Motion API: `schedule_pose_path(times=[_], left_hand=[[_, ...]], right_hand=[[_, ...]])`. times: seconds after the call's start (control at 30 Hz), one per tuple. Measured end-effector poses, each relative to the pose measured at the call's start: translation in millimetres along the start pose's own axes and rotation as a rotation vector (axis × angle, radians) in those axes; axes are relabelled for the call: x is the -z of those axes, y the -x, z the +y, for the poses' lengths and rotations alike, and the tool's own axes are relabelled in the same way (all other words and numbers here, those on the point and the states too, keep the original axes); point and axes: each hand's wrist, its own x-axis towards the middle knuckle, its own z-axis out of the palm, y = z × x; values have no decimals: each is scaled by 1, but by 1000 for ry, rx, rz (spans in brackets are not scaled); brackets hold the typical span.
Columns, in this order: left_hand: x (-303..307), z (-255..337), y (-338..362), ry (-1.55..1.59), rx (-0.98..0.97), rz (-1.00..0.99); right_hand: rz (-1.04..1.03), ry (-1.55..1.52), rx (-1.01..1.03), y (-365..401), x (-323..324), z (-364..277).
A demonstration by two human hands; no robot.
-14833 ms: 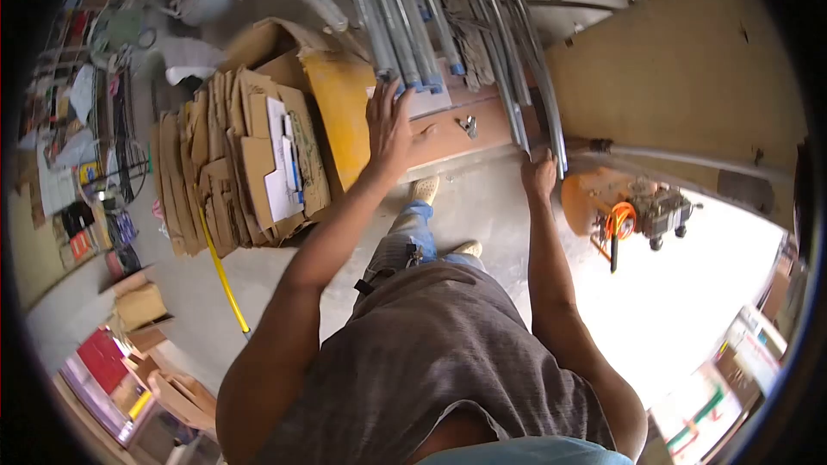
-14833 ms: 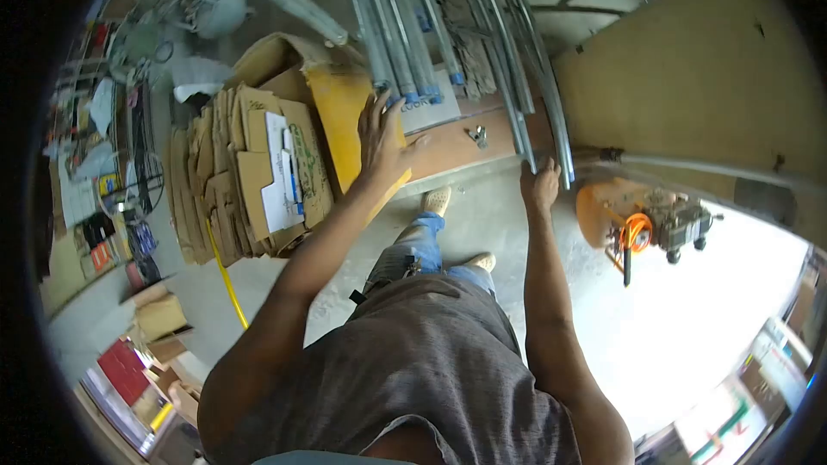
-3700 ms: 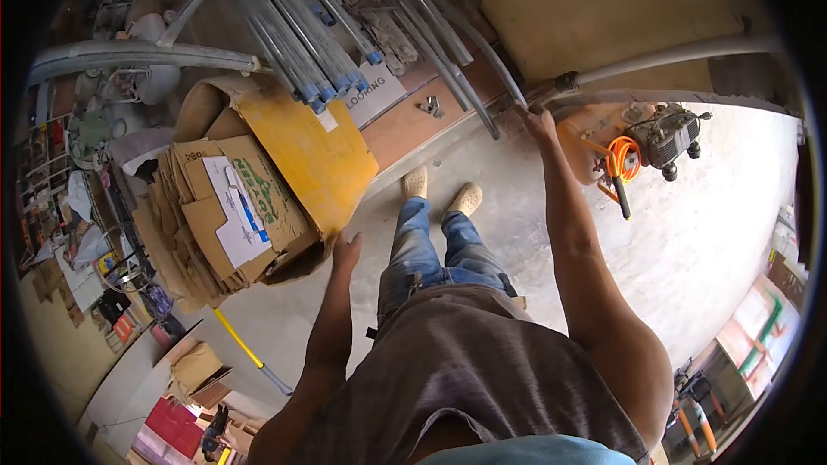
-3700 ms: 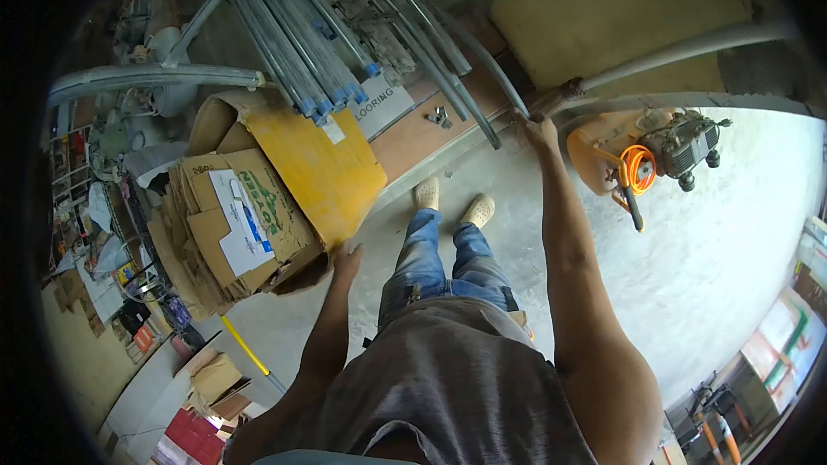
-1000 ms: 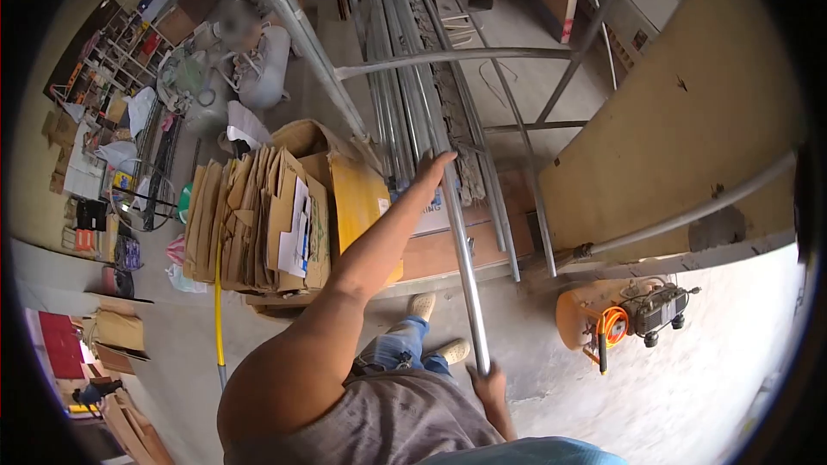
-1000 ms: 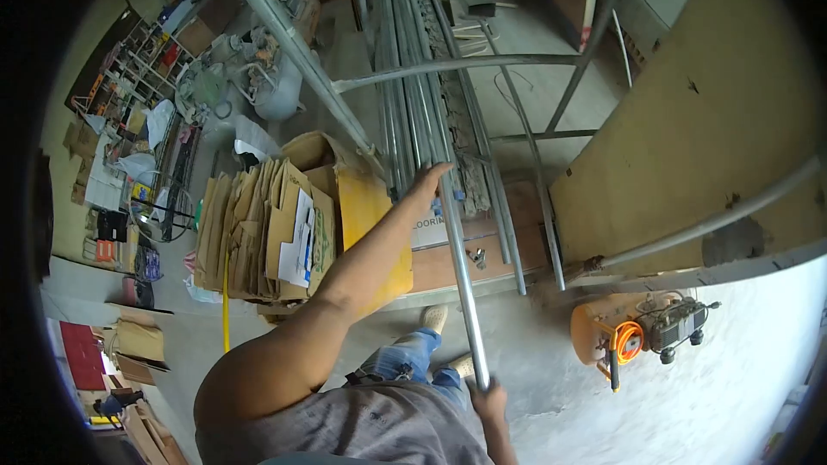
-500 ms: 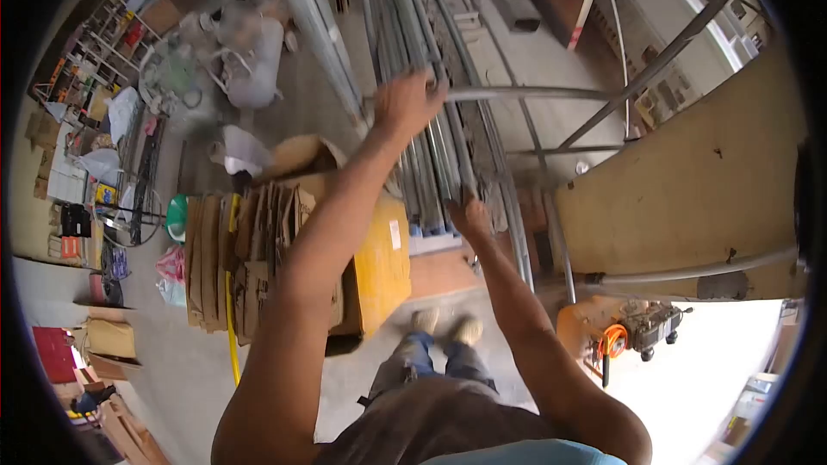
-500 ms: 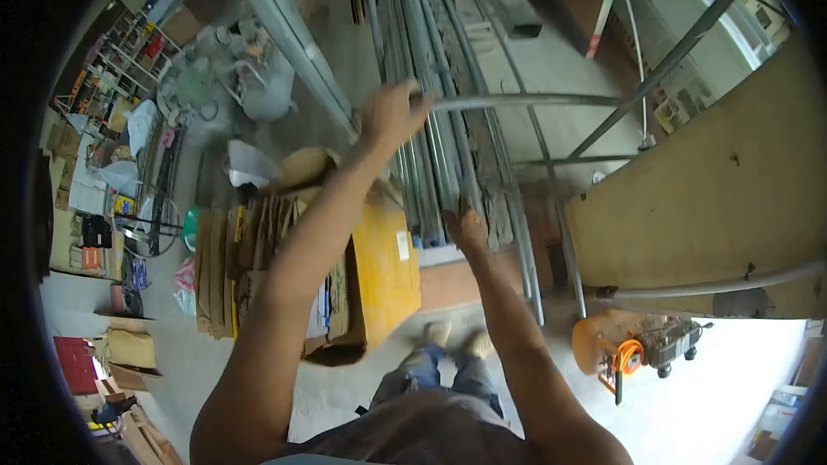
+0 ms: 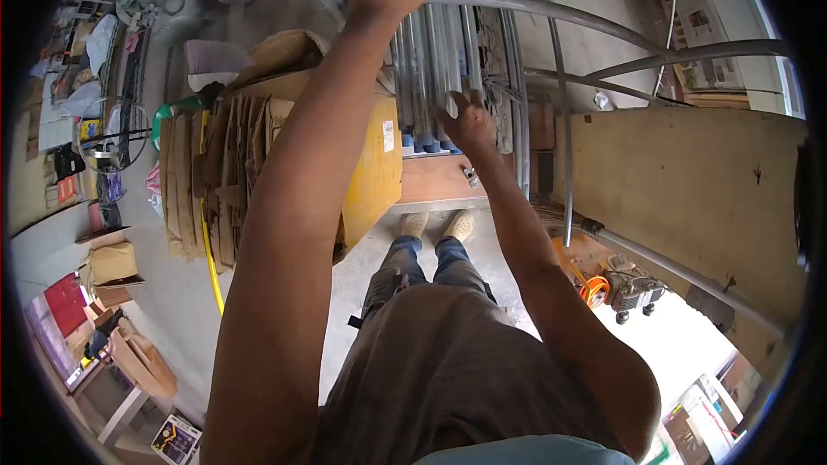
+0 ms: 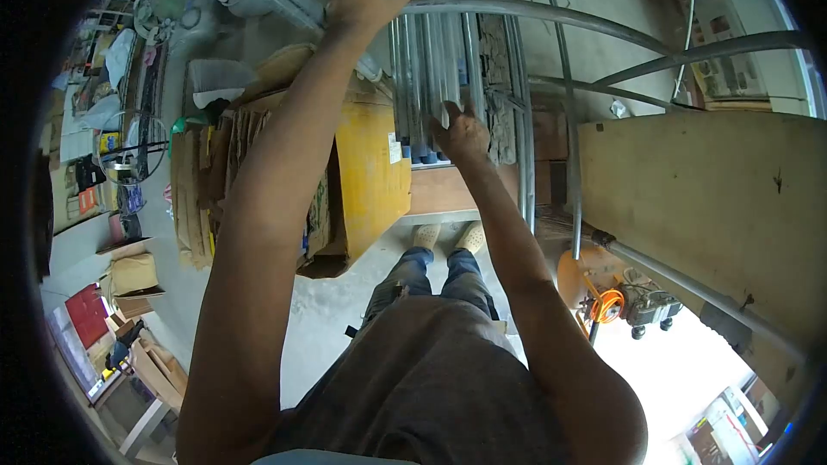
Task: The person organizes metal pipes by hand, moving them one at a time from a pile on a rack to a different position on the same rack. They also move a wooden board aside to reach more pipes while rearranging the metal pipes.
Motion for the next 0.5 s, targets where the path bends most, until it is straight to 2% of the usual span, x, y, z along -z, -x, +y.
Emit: schedule_pose_path(times=[0.07, 0.13, 0.2, 0.23, 0.27, 0.3, 0.4, 0.43, 0.5], left_hand=[[-11, -2, -1, -60, -29, 108], [-14, -1, -5, -89, 8, 64], [-15, 2, -7, -125, 47, 12], [-17, 1, -10, -154, 29, 35], [-19, -2, -10, -183, 15, 55], [-29, -15, -13, -171, -51, 157], [-23, -6, -10, -233, -49, 132], [-23, -7, -13, -188, -132, 178], [-26, -12, -15, -179, -77, 121]], right_hand=[[154, -78, -34, -1, 7, 1], [114, -134, -75, -8, -3, 15], [298, -341, -154, -13, -31, 18], [265, -458, -115, -13, -53, 13], [229, -330, -114, -12, -67, 0], [198, -369, -167, -12, -67, -5], [23, -422, -260, -18, -52, -3], [76, -350, -210, -18, -53, 1], [69, -420, -172, -17, -47, 22]])
